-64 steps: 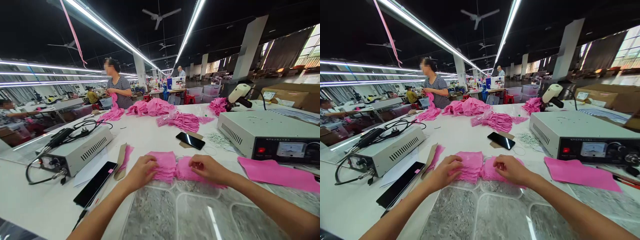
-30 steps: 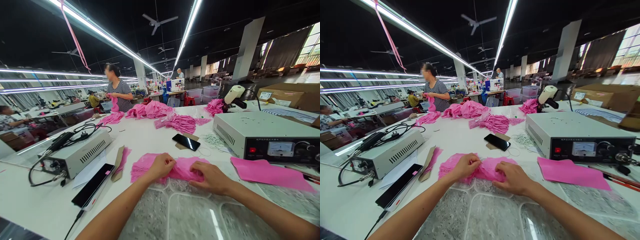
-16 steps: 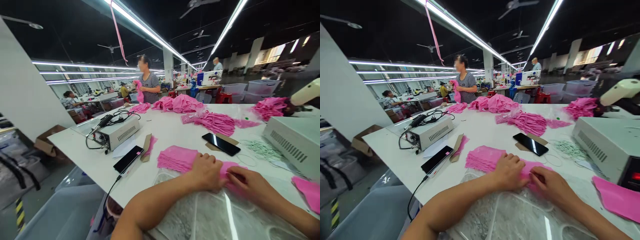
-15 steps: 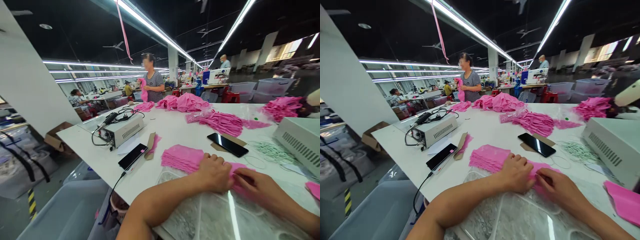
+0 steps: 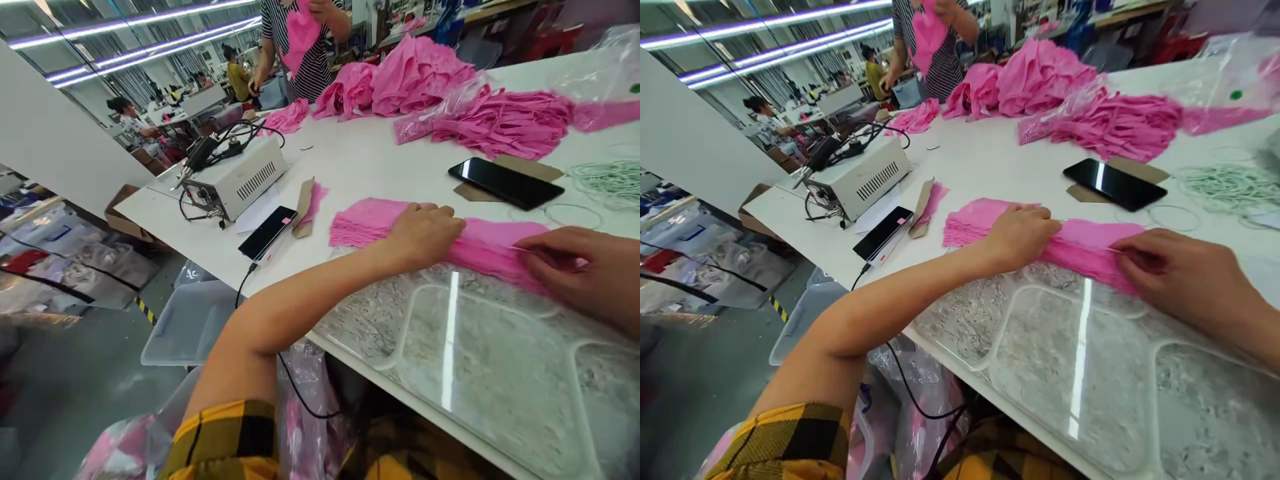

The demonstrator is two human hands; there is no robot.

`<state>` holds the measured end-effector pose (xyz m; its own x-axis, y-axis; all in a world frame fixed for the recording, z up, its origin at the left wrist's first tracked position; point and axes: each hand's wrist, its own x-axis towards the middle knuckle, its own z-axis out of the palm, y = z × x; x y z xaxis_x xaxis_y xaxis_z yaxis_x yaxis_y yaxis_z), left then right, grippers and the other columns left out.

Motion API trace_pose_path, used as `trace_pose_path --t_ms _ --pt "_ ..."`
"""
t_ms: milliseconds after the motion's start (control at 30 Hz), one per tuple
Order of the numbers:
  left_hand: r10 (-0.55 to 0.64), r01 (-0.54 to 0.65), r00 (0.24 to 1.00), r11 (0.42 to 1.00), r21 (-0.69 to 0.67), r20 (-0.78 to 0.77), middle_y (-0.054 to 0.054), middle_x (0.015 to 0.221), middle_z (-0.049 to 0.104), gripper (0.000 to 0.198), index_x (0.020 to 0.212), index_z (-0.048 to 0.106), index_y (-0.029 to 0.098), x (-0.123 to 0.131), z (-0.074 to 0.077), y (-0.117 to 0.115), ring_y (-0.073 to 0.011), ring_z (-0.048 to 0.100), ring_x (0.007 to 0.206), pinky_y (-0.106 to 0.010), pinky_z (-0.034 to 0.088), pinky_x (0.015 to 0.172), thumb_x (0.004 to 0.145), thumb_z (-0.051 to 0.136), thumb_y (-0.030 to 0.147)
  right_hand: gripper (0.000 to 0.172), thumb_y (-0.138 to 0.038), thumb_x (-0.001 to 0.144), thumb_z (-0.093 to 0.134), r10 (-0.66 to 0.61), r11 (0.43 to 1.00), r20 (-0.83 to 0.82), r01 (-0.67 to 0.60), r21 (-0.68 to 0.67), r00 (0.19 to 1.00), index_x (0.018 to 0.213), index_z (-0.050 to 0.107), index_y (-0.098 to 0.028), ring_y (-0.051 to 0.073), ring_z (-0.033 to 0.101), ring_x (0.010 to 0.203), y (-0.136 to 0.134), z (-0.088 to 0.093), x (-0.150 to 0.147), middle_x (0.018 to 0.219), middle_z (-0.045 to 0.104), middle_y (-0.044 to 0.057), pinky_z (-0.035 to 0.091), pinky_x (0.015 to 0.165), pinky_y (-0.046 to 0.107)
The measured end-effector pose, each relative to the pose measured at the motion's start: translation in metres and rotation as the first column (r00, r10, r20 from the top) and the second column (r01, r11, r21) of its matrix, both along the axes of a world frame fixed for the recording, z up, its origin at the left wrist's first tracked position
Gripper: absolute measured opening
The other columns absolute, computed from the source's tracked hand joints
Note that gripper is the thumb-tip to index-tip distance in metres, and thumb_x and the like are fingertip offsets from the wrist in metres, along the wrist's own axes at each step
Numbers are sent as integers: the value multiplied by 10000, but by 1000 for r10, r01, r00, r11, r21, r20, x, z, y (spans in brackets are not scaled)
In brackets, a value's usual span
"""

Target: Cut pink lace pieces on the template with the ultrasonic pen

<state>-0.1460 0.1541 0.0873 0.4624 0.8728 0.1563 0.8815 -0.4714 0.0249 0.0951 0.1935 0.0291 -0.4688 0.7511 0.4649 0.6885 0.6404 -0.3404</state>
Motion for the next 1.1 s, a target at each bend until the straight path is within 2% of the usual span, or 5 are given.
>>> trace_pose_path --t_ms 167,267,400,500,1100 --pt "61 -61 997 998 -7 52 -58 944 675 145 987 668 131 -8 11 -1 -203 645 926 -384 499 851 926 540 98 221 -303 848 489 17 999 -38 -15 50 999 855 691 -213 185 642 700 -6 20 -1 894 707 80 497 640 312" --pt "51 -52 994 999 4 95 -51 1027 662 171 1062 636 137 -14 10 2 -178 651 921 -395 534 856 954 587 260 239 -237 864 466 -26 997 -56 30 69 998 910 701 -232 194 653 764 -4 24 7 935 696 70 515 677 309" --pt "22 -24 989 1000 5 147 -70 1122 647 217 1140 617 158 -21 5 0 -192 641 996 -419 525 906 966 571 278 246 -189 839 479 -62 997 -94 66 45 994 917 707 -235 221 649 885 -7 21 12 967 685 70 527 748 334" --pt "24 -24 987 1000 -4 159 -68 1109 648 213 1119 623 153 -25 -2 -1 -191 643 984 -422 525 903 963 575 290 257 -140 778 477 -76 997 -111 78 7 991 863 703 -230 206 647 837 -8 15 12 933 685 55 528 722 327" --pt "77 -87 984 995 58 161 -68 1107 638 198 1086 628 161 -33 -8 -6 -187 630 979 -405 526 884 964 568 305 251 -308 887 469 12 992 -159 -32 -122 987 903 694 -199 177 605 662 -23 21 5 876 681 70 515 610 316"
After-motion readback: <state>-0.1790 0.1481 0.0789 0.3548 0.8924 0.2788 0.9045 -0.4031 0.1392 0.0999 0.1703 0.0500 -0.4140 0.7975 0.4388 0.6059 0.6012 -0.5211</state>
